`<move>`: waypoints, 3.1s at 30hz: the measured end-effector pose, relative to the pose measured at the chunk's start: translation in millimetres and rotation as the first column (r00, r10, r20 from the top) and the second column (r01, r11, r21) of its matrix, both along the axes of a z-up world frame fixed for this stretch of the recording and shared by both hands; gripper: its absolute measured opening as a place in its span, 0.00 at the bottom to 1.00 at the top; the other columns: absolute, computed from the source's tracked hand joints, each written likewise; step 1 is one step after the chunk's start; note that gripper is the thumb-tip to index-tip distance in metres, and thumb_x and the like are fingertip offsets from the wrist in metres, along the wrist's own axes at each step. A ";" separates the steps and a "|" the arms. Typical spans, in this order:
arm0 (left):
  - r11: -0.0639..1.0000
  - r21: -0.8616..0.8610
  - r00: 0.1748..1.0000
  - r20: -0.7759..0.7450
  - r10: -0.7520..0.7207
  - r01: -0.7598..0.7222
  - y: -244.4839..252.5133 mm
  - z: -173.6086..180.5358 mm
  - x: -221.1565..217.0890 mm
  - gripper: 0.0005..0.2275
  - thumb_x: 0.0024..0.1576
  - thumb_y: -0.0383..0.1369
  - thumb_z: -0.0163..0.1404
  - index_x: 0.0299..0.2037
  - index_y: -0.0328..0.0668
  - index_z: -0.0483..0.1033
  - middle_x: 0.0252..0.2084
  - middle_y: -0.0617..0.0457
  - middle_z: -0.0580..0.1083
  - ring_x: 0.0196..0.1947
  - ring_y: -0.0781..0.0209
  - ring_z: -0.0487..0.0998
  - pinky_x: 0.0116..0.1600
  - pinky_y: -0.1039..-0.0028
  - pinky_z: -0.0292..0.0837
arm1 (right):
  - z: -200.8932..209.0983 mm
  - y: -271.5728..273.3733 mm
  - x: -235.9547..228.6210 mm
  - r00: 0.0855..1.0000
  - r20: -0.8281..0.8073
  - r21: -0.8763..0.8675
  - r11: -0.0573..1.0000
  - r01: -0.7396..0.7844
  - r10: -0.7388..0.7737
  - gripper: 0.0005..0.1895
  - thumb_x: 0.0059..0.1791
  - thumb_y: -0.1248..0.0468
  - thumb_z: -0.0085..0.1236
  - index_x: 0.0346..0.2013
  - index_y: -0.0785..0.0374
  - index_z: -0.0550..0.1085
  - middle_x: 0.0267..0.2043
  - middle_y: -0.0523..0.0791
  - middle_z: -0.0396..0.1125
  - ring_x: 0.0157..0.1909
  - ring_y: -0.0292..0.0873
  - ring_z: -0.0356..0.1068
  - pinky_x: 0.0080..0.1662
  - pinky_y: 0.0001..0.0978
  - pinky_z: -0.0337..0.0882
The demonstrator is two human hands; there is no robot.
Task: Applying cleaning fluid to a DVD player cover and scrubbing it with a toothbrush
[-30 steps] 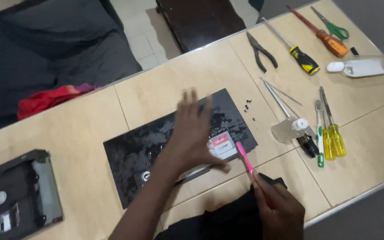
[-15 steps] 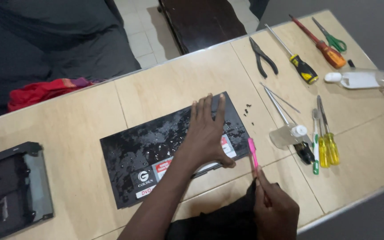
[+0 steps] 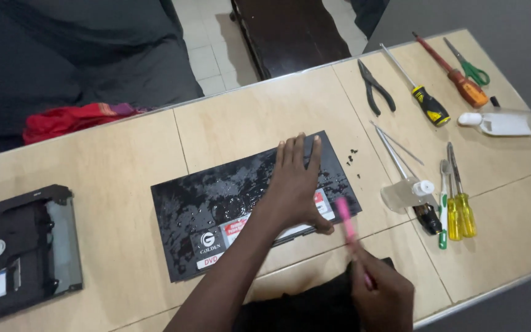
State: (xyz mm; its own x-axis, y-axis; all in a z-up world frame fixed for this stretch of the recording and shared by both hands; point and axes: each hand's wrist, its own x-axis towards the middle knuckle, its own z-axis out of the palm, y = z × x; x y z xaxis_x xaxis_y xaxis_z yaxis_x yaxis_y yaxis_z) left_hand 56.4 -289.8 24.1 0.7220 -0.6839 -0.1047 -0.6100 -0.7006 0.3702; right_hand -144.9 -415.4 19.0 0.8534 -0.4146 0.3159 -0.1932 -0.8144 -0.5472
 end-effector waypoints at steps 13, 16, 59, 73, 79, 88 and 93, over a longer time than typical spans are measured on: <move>0.999 -0.045 0.999 0.033 0.006 -0.005 -2.0 -13.4 3.1 0.80 0.26 0.67 0.78 0.75 0.30 0.28 0.76 0.23 0.30 0.77 0.27 0.25 0.75 0.47 0.17 | 11.4 -0.6 10.1 0.994 -0.102 0.149 0.989 -0.016 0.031 0.21 0.47 0.71 0.59 0.54 0.53 0.80 0.39 0.43 0.80 0.23 0.31 0.67 0.29 0.29 0.67; 0.998 -0.054 0.995 0.103 0.014 -0.008 -1.1 -21.7 5.2 0.82 0.23 0.71 0.78 0.76 0.29 0.30 0.76 0.22 0.32 0.77 0.27 0.28 0.76 0.47 0.20 | 25.0 6.7 14.6 0.985 -0.152 0.232 0.966 0.115 -0.081 0.19 0.47 0.70 0.58 0.52 0.53 0.82 0.43 0.42 0.79 0.27 0.27 0.63 0.31 0.27 0.65; 0.926 -0.352 0.985 0.046 0.164 -0.138 11.8 -20.0 -12.3 0.73 0.17 0.61 0.70 0.70 0.16 0.46 0.68 0.13 0.50 0.72 0.12 0.45 0.75 0.35 0.27 | 29.9 14.8 117.9 0.926 -0.364 -0.121 0.991 0.059 -0.099 0.17 0.51 0.51 0.53 0.54 0.30 0.79 0.32 0.55 0.76 0.42 0.65 0.74 0.46 0.62 0.72; 0.967 -0.183 0.929 0.292 0.225 -0.177 -0.2 -53.7 -7.7 0.88 0.13 0.79 0.73 0.74 0.23 0.35 0.75 0.21 0.39 0.76 0.24 0.34 0.77 0.41 0.23 | 4.5 -12.2 92.9 0.951 -0.302 -0.110 0.993 0.028 -0.061 0.20 0.51 0.57 0.55 0.57 0.36 0.79 0.19 0.49 0.69 0.18 0.43 0.62 0.30 0.36 0.60; 0.963 -0.193 0.940 0.248 0.234 -0.189 2.2 -50.4 -10.8 0.87 0.12 0.77 0.75 0.74 0.22 0.36 0.75 0.21 0.41 0.76 0.24 0.35 0.76 0.40 0.23 | 20.9 -11.9 122.3 0.946 -0.309 -0.100 0.987 -0.129 0.093 0.20 0.54 0.58 0.52 0.60 0.42 0.77 0.15 0.45 0.68 0.16 0.40 0.58 0.24 0.36 0.54; 0.959 -0.219 0.930 0.280 0.236 -0.177 -0.9 -51.3 -7.5 0.87 0.10 0.76 0.74 0.74 0.23 0.37 0.74 0.21 0.44 0.76 0.23 0.39 0.76 0.38 0.26 | -1.5 -8.7 85.6 0.981 -0.181 -0.066 0.996 0.053 -0.064 0.22 0.50 0.64 0.57 0.58 0.43 0.79 0.21 0.51 0.69 0.18 0.40 0.61 0.30 0.35 0.60; 0.957 -0.194 0.932 0.253 0.260 -0.214 1.2 -37.4 -10.5 0.86 0.10 0.74 0.76 0.74 0.25 0.38 0.74 0.21 0.44 0.76 0.23 0.39 0.75 0.36 0.26 | 8.6 -5.5 134.3 0.976 -0.204 -0.170 0.979 -0.109 0.073 0.20 0.53 0.60 0.52 0.59 0.41 0.79 0.19 0.51 0.70 0.19 0.49 0.66 0.27 0.44 0.59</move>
